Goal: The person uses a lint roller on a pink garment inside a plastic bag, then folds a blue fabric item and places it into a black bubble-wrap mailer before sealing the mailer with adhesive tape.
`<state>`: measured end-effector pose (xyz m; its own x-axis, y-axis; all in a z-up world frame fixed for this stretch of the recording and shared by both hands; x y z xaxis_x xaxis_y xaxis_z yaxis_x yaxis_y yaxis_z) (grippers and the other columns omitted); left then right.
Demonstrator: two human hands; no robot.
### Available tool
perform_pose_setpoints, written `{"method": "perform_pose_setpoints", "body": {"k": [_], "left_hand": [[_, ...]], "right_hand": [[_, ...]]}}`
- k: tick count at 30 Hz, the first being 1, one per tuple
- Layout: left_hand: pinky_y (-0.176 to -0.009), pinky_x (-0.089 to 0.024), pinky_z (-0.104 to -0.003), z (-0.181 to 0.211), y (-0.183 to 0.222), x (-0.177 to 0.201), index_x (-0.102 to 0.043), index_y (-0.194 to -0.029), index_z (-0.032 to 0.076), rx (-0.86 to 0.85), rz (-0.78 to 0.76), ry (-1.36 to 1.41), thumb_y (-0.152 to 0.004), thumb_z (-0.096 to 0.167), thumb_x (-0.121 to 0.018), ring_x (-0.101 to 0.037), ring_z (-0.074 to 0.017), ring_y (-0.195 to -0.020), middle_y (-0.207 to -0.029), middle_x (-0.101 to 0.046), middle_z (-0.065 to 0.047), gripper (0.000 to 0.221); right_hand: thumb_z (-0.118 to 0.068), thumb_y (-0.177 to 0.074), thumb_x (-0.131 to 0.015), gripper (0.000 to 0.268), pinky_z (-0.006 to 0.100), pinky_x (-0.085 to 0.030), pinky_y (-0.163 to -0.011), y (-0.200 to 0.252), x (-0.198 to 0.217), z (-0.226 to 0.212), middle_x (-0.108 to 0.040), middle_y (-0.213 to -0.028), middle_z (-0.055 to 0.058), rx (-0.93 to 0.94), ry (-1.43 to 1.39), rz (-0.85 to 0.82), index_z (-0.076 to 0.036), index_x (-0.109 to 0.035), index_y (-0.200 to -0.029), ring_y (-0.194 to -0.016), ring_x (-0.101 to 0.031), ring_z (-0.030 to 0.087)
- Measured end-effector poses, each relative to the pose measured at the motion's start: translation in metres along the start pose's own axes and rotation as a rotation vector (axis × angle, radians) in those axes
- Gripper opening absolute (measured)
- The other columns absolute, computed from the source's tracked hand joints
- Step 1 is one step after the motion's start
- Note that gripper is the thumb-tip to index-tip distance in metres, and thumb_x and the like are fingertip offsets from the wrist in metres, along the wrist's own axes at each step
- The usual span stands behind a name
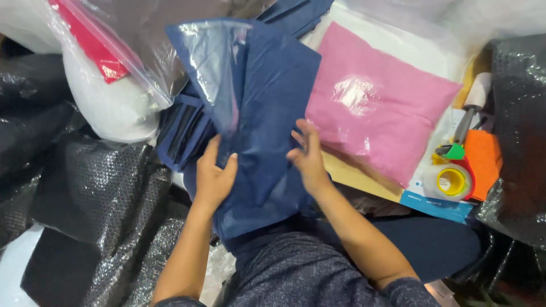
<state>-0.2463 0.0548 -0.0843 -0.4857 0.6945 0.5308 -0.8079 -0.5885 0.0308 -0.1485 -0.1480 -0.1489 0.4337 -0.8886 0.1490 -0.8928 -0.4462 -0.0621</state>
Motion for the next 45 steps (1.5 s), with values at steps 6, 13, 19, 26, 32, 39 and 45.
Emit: {"method": "perform_pose_setpoints", "body": {"k": [6, 13, 19, 26, 32, 39, 45], "left_hand": [[-0.086, -0.059, -0.046, 0.100, 0.061, -0.053, -0.075, -0.108, 0.006, -0.806, -0.163, -0.093, -0.077, 0.010, -0.071, -0.072, -0.0391, -0.104, -0.117, -0.071, -0.024, 0.032], [-0.086, -0.057, -0.034, 0.031, -0.012, -0.042, -0.076, -0.098, 0.018, -0.681, -0.062, 0.062, -0.091, 0.018, -0.066, -0.074, -0.0239, -0.095, -0.099, -0.076, 0.000, 0.012], [-0.112, -0.029, -0.059, -0.048, -0.095, -0.050, -0.063, -0.129, 0.023, -0.753, 0.046, -0.577, -0.073, 0.000, -0.074, -0.037, -0.0345, -0.137, -0.143, -0.050, -0.005, 0.062], [-0.079, -0.049, -0.042, -0.068, -0.196, -0.021, -0.063, -0.124, 0.028, -0.579, 0.260, -0.880, -0.058, 0.004, -0.080, -0.057, -0.0269, -0.107, -0.128, -0.053, -0.003, 0.073], [-0.074, -0.048, -0.042, -0.074, -0.226, -0.012, -0.062, -0.117, 0.020, -0.537, 0.262, -0.887, -0.060, 0.001, -0.075, -0.058, -0.0280, -0.091, -0.099, -0.059, -0.003, 0.062], [-0.094, -0.049, -0.050, -0.066, -0.189, 0.003, -0.049, -0.142, 0.012, -0.474, 0.100, -0.561, -0.074, -0.004, -0.075, -0.060, -0.0338, -0.116, -0.132, -0.054, -0.010, 0.074], [-0.100, -0.048, -0.041, -0.019, -0.106, 0.051, -0.063, -0.119, 0.004, -0.573, 0.090, 0.007, -0.096, -0.002, -0.062, -0.059, -0.0292, -0.118, -0.120, -0.061, -0.012, 0.024]], "right_hand": [[-0.032, -0.083, -0.084, 0.094, 0.055, -0.042, -0.115, -0.010, -0.007, -0.012, -0.046, -0.154, 0.017, -0.119, -0.691, -0.089, -0.014, -0.031, -0.159, -0.140, -0.048, 0.028], [0.004, -0.079, -0.070, 0.051, 0.032, -0.061, -0.079, -0.002, 0.050, -0.004, -0.070, -0.101, -0.001, -0.355, -0.581, 0.452, -0.019, -0.065, -0.123, -0.088, -0.070, 0.016], [0.004, -0.085, -0.054, 0.053, 0.031, -0.052, -0.088, 0.027, 0.052, -0.006, -0.063, -0.118, 0.006, -0.454, -0.588, 0.560, -0.012, -0.054, -0.136, -0.100, -0.062, 0.017], [0.007, -0.088, -0.046, 0.063, 0.029, -0.043, -0.096, 0.010, -0.002, -0.012, -0.058, -0.120, 0.011, -0.459, -0.512, 0.465, -0.009, -0.044, -0.149, -0.099, -0.053, 0.017], [-0.014, -0.089, -0.060, 0.073, 0.044, -0.039, -0.111, -0.041, -0.099, -0.016, -0.048, -0.147, 0.018, -0.469, -0.924, 0.122, -0.009, -0.031, -0.156, -0.128, -0.049, 0.032], [-0.028, -0.088, -0.067, 0.071, 0.037, -0.039, -0.109, -0.081, -0.166, 0.037, -0.052, -0.140, 0.017, -0.391, -0.696, 0.024, -0.003, -0.038, -0.148, -0.123, -0.052, 0.027], [-0.035, -0.094, -0.075, 0.070, 0.047, -0.039, -0.117, -0.108, -0.203, 0.093, -0.053, -0.144, 0.015, -0.474, -0.555, 0.045, -0.015, -0.041, -0.152, -0.137, -0.050, 0.029]]}}
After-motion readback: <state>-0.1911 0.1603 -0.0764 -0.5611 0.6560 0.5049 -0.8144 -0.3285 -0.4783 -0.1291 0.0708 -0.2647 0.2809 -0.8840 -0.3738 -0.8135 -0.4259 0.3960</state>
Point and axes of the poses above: each hand's wrist, its own y-axis away from the middle knuckle, its own x-axis out of the back of the hand, z = x × y, the point moved 8 cm from there along -y, towards the middle knuckle
